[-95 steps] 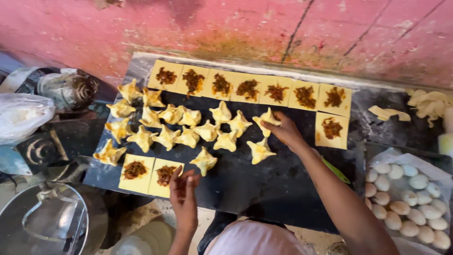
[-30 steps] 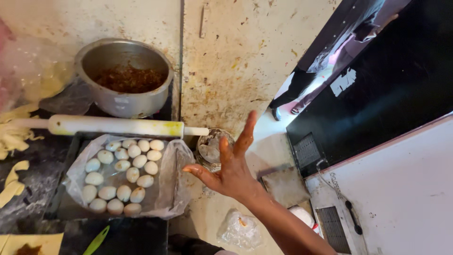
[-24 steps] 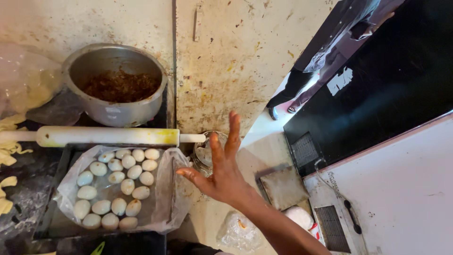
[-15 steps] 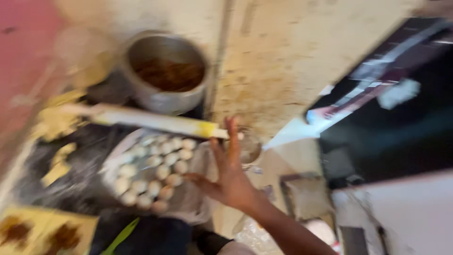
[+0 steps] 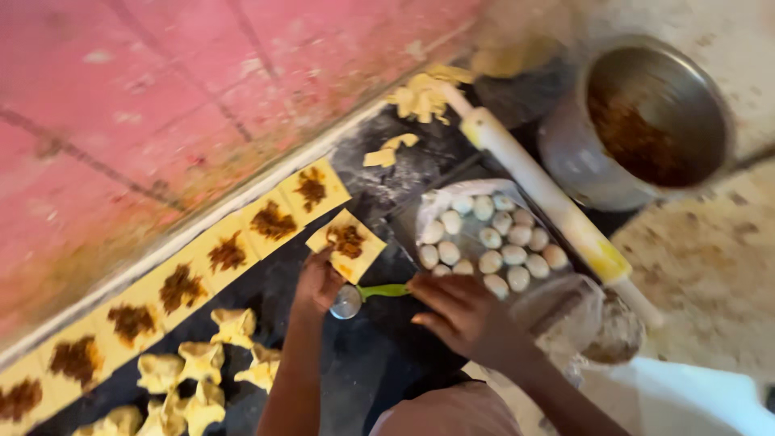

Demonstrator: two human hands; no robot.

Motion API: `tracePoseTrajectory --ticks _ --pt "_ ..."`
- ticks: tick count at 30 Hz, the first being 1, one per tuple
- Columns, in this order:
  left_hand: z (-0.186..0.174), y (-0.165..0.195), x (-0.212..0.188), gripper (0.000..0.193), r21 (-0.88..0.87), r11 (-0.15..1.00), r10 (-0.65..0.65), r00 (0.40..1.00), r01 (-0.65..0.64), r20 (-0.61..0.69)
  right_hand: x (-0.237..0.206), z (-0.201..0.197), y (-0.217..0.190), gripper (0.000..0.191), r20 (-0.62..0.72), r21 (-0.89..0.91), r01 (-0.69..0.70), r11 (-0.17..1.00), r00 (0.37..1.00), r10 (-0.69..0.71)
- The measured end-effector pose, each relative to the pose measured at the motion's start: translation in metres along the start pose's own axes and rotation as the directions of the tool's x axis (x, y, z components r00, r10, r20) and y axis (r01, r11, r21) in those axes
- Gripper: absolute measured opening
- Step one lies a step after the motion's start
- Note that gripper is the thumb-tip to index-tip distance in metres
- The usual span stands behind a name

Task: The person assembles samosas by placing a filling onto square dough sheets, adding a round dough ball, and folding the dough into a star shape. The finished samosas are placed on the work surface.

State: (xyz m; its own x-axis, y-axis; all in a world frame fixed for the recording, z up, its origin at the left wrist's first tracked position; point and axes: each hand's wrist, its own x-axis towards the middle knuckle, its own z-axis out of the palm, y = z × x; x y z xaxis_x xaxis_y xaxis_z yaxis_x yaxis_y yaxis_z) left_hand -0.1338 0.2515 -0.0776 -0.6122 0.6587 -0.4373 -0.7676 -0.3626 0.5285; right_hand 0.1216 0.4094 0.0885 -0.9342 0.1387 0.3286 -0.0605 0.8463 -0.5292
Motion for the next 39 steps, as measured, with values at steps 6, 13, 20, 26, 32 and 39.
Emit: tracePoseTrajectory --ticks 6,13,20,26,32,39 --pt "-0.005 -0.005 -0.038 0.047 -0.237 0.968 0.091 0.996 -0.088 -0.001 0.023 0.054 0.009 0.038 0.205 0.138 0.146 0.980 0.963 -0.173" --pt "0.004 0.007 -0.102 0.066 -0.309 0.929 0.258 0.955 -0.203 0.149 -0.005 0.034 0.042 0.034 0.102 0.117 0.030 0.993 0.994 -0.042" --pt "0.048 -0.005 -0.138 0.092 -0.348 0.917 0.292 0.922 -0.195 0.255 -0.055 -0.019 0.125 0.035 0.096 -0.057 -0.579 0.813 0.808 0.582" --pt "0.060 -0.052 -0.157 0.088 -0.471 0.879 -0.009 0.992 0.068 0.127 -0.092 0.018 0.140 0.057 0.186 -0.131 -0.171 0.976 0.963 0.194" --pt "0.053 -0.075 -0.168 0.068 -0.458 0.885 -0.094 0.996 0.084 0.002 -0.063 0.018 0.115 0.045 0.193 -0.170 -0.438 0.883 0.864 0.465" --pt "0.060 -0.086 -0.173 0.048 -0.306 0.949 -0.119 0.984 0.074 -0.132 -0.027 0.025 0.011 0.045 0.146 0.339 -0.409 0.847 0.913 0.382"
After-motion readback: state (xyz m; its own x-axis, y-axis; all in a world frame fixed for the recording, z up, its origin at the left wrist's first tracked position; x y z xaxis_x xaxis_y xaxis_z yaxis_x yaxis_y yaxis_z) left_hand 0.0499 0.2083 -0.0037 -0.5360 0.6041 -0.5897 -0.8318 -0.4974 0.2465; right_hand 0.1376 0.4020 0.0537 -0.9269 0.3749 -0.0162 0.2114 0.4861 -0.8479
